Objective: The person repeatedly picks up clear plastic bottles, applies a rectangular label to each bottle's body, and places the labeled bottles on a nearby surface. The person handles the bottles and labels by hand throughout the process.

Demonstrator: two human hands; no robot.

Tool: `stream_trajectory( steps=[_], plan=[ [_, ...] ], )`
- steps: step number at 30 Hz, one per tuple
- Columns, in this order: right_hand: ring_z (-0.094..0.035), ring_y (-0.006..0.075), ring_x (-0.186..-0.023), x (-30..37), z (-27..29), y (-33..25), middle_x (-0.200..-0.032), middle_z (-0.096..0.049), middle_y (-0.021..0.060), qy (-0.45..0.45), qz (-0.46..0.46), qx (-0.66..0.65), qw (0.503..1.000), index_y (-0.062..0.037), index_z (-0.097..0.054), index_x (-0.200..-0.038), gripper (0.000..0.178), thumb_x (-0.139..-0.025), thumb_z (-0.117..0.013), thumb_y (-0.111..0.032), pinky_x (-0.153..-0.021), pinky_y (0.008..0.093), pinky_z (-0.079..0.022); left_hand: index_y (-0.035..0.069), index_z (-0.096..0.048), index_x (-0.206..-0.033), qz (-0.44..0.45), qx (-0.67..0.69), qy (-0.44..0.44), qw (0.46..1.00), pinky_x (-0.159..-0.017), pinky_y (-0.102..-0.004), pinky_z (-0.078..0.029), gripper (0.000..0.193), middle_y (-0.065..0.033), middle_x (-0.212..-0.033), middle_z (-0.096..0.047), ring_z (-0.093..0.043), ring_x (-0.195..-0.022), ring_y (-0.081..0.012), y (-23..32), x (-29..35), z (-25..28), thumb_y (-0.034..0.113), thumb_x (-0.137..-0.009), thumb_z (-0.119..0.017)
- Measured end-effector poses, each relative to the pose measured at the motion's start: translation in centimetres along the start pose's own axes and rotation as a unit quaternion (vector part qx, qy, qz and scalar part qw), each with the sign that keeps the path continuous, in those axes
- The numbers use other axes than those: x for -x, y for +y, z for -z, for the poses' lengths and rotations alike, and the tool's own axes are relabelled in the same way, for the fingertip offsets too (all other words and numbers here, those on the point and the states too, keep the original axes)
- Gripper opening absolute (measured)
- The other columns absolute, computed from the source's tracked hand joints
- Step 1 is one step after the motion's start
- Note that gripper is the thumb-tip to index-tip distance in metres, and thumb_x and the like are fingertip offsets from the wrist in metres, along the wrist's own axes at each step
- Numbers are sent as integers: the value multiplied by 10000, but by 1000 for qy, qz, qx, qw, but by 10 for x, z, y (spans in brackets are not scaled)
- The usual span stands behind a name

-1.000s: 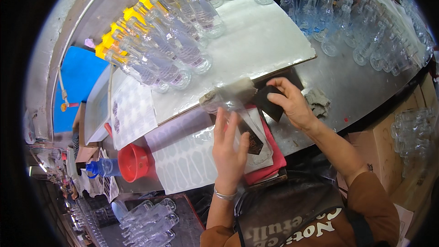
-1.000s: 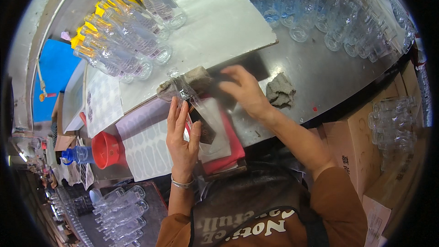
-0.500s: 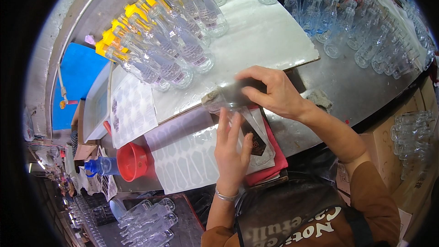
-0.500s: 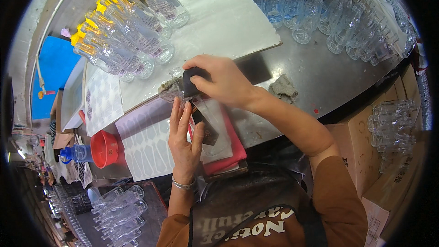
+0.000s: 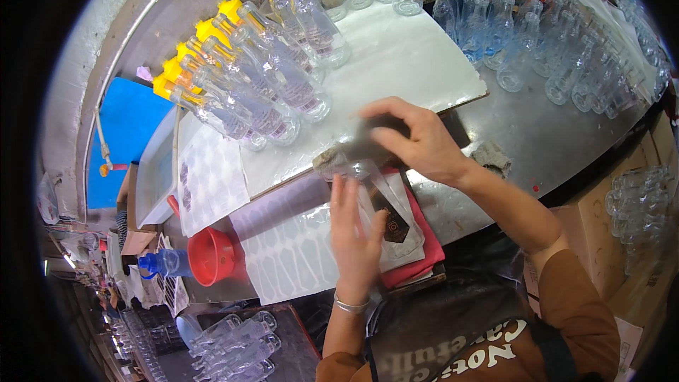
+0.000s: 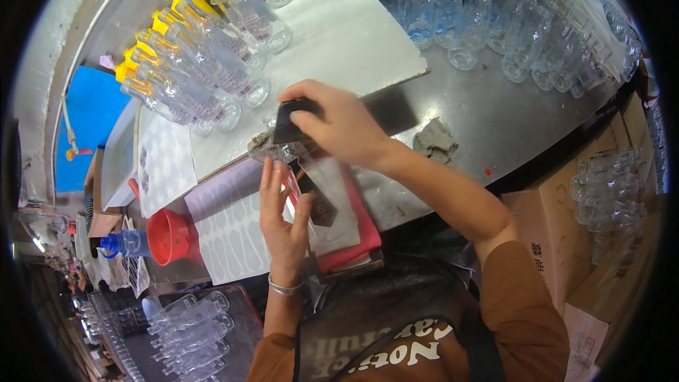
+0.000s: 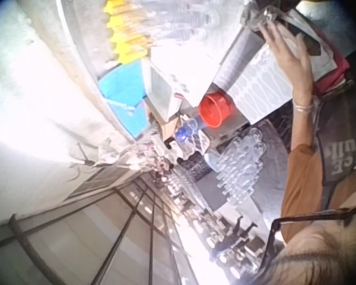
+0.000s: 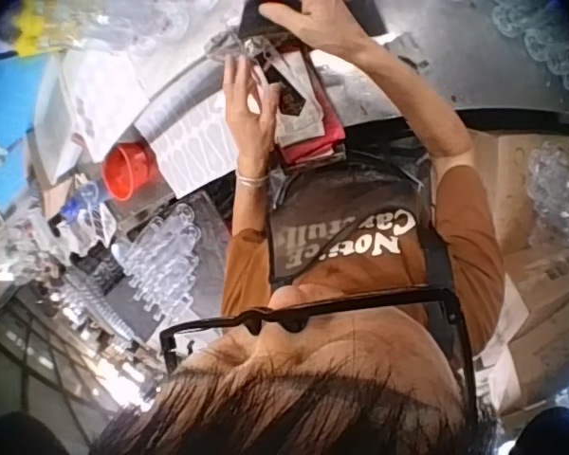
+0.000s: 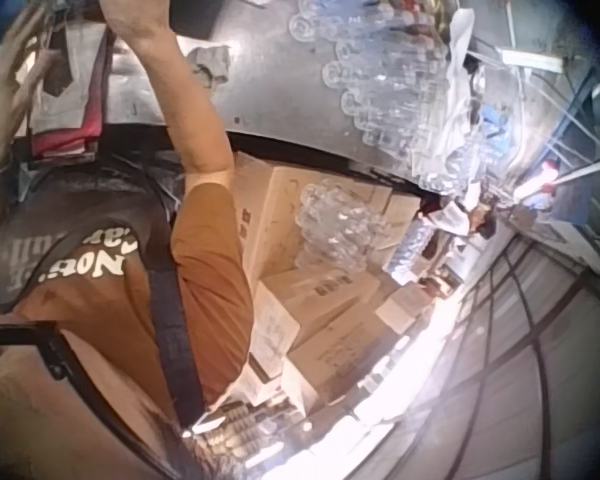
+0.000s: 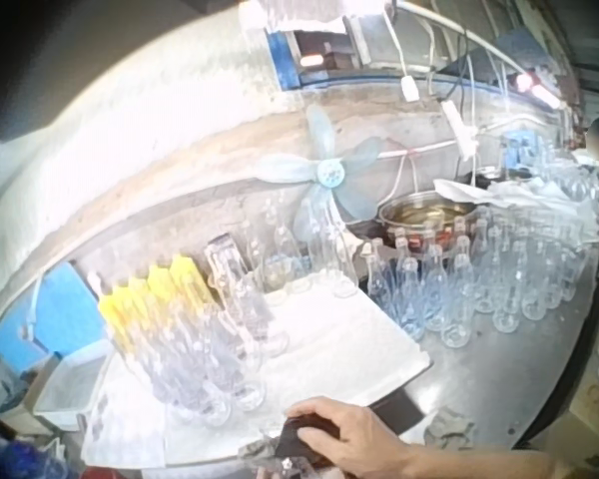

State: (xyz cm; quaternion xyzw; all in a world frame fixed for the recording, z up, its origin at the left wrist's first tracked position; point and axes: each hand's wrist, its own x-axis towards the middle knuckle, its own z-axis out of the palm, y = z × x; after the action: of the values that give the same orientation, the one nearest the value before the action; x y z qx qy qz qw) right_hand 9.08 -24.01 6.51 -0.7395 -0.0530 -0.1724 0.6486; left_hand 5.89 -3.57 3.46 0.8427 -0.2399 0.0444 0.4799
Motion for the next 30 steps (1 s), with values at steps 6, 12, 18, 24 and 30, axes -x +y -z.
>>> stream_trajectory(
  steps=[6,12,18,24,30],
  plan=[
    [-552,63,-1000,34,20,24,-1051,-649,-7,-27,-148,-72,986,1,-666,-1137,235,-993,-548,-143,-918,237,-438,2,-640,-997,286,215,-34,933,-671,-215,-459,362,-68,-932,-671,-627,-838,-104,-8,-40,3,361,-1015,-597],
    [-550,49,-948,58,16,46,-996,-657,-14,-42,-205,-119,971,6,-692,-1078,252,-1012,-593,-217,-867,225,-446,53,-623,-799,262,162,-35,951,-555,-218,-346,404,1,-720,-589,-456,-605,-48,-14,-50,-11,404,-999,-624],
    [-656,138,-814,45,5,44,-854,-733,91,-86,-210,-25,974,40,-735,-987,420,-969,-624,-365,-763,309,-507,91,-595,-783,257,176,-27,950,-525,-210,-318,421,51,-662,-512,-427,-581,-36,-6,-51,-12,443,-1014,-589],
    [-679,205,-736,23,-5,20,-790,-711,157,-158,-191,111,962,46,-736,-926,489,-959,-589,-420,-696,335,-510,-44,-648,-1047,250,298,-48,920,-710,-239,-498,451,10,-799,-585,-554,-715,-71,-16,-38,-12,384,-1063,-509],
    [-666,175,-729,22,-7,21,-795,-713,135,-183,-177,116,960,46,-714,-1024,417,-973,-584,-347,-696,319,-504,-7,-673,-1001,223,298,-12,928,-622,-216,-389,482,6,-766,-598,-517,-664,-60,-20,-33,-23,420,-1075,-462]
  ],
)
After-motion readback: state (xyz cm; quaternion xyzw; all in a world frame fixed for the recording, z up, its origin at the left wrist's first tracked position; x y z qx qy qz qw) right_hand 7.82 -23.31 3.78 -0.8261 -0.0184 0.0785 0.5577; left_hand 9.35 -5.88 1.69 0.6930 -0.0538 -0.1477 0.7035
